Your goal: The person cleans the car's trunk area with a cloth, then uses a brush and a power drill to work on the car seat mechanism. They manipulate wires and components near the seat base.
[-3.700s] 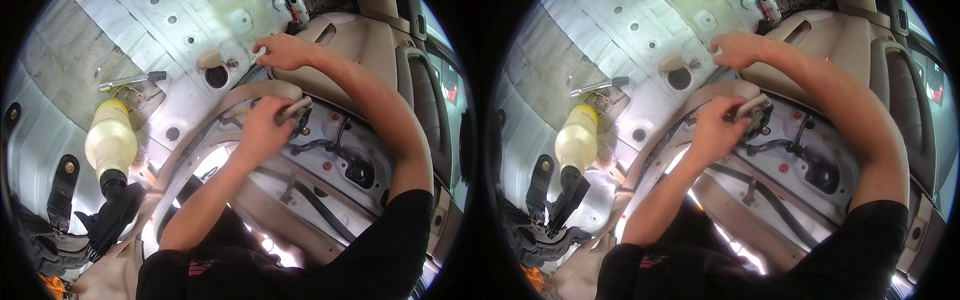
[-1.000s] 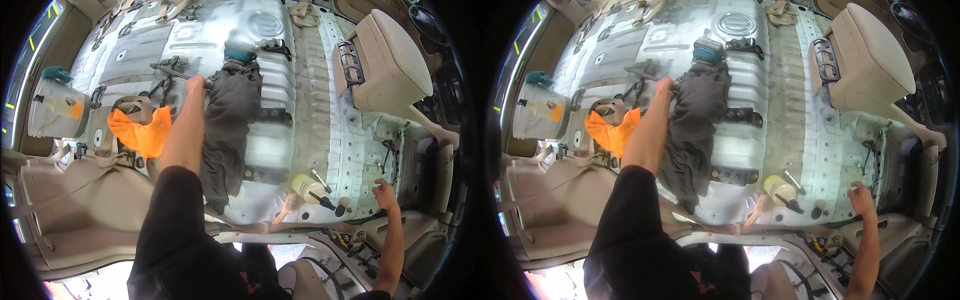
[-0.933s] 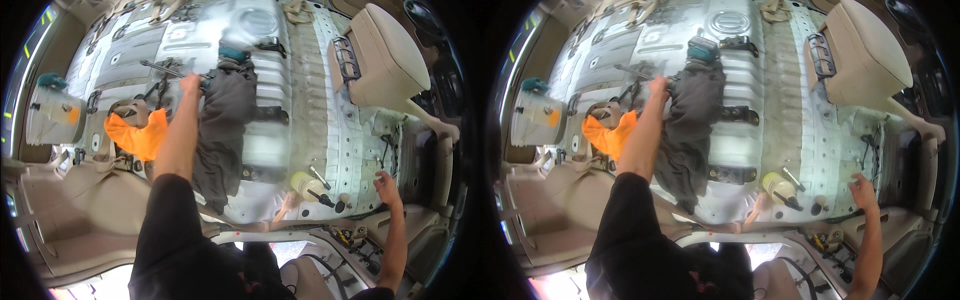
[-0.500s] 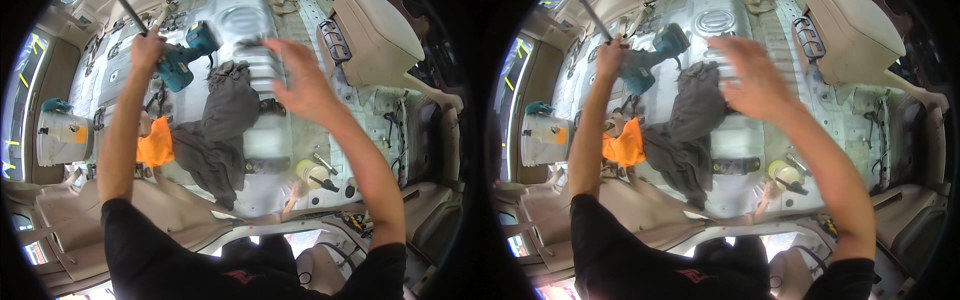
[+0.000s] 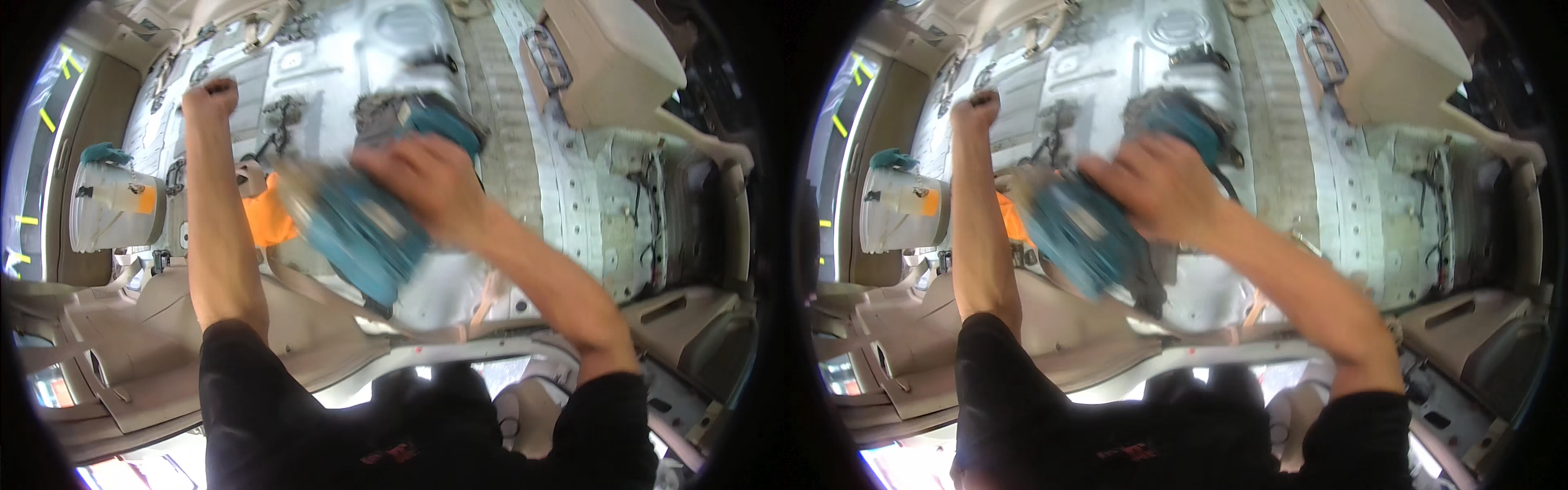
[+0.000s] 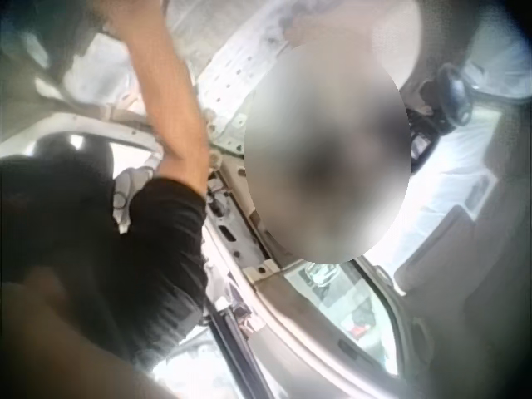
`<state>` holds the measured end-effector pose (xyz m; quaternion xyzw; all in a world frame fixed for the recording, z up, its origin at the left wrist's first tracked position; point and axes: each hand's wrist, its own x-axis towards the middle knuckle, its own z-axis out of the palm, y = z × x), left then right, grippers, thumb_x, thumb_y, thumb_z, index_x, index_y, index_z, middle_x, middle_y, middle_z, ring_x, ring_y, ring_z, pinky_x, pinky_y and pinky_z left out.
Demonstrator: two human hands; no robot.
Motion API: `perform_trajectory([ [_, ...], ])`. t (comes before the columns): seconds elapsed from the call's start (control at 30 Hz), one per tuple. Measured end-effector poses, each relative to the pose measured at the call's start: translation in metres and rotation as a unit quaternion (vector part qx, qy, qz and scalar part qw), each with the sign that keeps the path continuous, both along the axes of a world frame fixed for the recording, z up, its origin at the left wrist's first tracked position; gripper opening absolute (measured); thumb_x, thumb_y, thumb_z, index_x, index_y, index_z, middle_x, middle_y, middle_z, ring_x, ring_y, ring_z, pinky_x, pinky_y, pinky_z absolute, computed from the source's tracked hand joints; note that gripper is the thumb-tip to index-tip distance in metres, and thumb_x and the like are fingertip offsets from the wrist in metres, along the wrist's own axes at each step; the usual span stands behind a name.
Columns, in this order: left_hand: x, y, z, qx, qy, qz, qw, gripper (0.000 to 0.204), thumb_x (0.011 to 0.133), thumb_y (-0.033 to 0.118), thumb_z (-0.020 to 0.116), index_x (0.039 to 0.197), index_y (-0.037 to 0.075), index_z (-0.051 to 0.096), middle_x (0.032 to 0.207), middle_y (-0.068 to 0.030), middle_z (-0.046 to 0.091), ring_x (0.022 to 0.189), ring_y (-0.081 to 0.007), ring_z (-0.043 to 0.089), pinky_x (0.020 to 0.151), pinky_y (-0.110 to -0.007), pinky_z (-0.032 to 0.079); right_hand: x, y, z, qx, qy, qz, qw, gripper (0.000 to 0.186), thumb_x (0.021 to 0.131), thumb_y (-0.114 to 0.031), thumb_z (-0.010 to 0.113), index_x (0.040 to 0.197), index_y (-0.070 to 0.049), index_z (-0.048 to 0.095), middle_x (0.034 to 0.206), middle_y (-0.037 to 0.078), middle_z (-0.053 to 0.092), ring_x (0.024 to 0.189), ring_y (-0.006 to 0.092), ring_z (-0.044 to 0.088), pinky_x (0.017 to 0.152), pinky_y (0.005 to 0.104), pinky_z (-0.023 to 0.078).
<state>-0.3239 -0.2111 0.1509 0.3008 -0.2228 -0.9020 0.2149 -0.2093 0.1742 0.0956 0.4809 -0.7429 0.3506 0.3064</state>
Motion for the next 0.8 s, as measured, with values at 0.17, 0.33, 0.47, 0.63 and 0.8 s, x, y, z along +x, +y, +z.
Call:
perform_trajectory([
  [0.17, 0.094, 0.103, -0.067, -0.296, -0.065, -0.104, 0.947, 0.041, 0.101, 0.042, 0.049, 0.073, 0.013, 0.041, 0.053, 0.0000, 0.034, 0.039, -0.0168, 0.035, 0.037, -0.033, 0.032, -0.005, 0.044, 0.002, -0.104, -0.264, -0.007, 0.959, 0.031, 0.078, -0.014, 0.075, 0.108, -0.006, 0.068, 0.080, 0.005, 0.065, 0.066, 0.0214, 0.063, 0.060, 0.0313, 0.050],
  [0.33, 0.169, 0.223, -0.055, -0.254, 0.096, -0.244, 0.931, 0.059, 0.101, 0.062, 0.029, 0.074, 0.012, 0.042, 0.051, -0.0003, 0.034, 0.039, -0.0163, 0.037, 0.041, -0.031, 0.036, -0.021, 0.051, 0.052, -0.186, -0.621, 0.275, 0.710, 0.022, 0.083, -0.014, 0.074, 0.099, 0.000, 0.067, 0.077, 0.004, 0.065, 0.063, 0.0151, 0.060, 0.057, 0.0297, 0.048],
  [0.47, 0.198, 0.267, -0.051, -0.358, 0.035, -0.316, 0.878, 0.064, 0.104, 0.058, 0.023, 0.072, 0.009, 0.046, 0.055, -0.0064, 0.047, 0.049, -0.0184, 0.044, 0.053, -0.032, 0.042, -0.020, 0.064, 0.051, -0.120, -0.682, 0.348, 0.632, 0.026, 0.079, -0.009, 0.076, 0.101, 0.002, 0.068, 0.080, 0.008, 0.068, 0.064, 0.0168, 0.061, 0.057, 0.0299, 0.047],
  [0.63, 0.221, 0.257, -0.048, -0.614, 0.026, -0.405, 0.676, 0.051, 0.101, 0.044, 0.037, 0.093, 0.000, 0.062, 0.085, -0.0139, 0.066, 0.076, -0.0204, 0.064, 0.073, -0.032, 0.052, 0.000, 0.071, 0.038, -0.038, -0.653, 0.334, 0.678, 0.030, 0.077, -0.006, 0.080, 0.104, 0.001, 0.068, 0.090, 0.008, 0.070, 0.073, 0.0153, 0.064, 0.062, 0.0305, 0.051],
  [0.8, 0.155, 0.227, -0.035, -0.323, 0.101, -0.405, 0.850, 0.043, 0.095, 0.039, 0.046, 0.110, 0.002, 0.060, 0.119, -0.0098, 0.063, 0.063, -0.0131, 0.055, 0.054, -0.027, 0.042, 0.027, 0.071, 0.024, -0.043, -0.646, 0.347, 0.679, 0.035, 0.078, -0.005, 0.079, 0.110, 0.000, 0.066, 0.092, 0.005, 0.069, 0.082, 0.0146, 0.064, 0.074, 0.0290, 0.052],
])
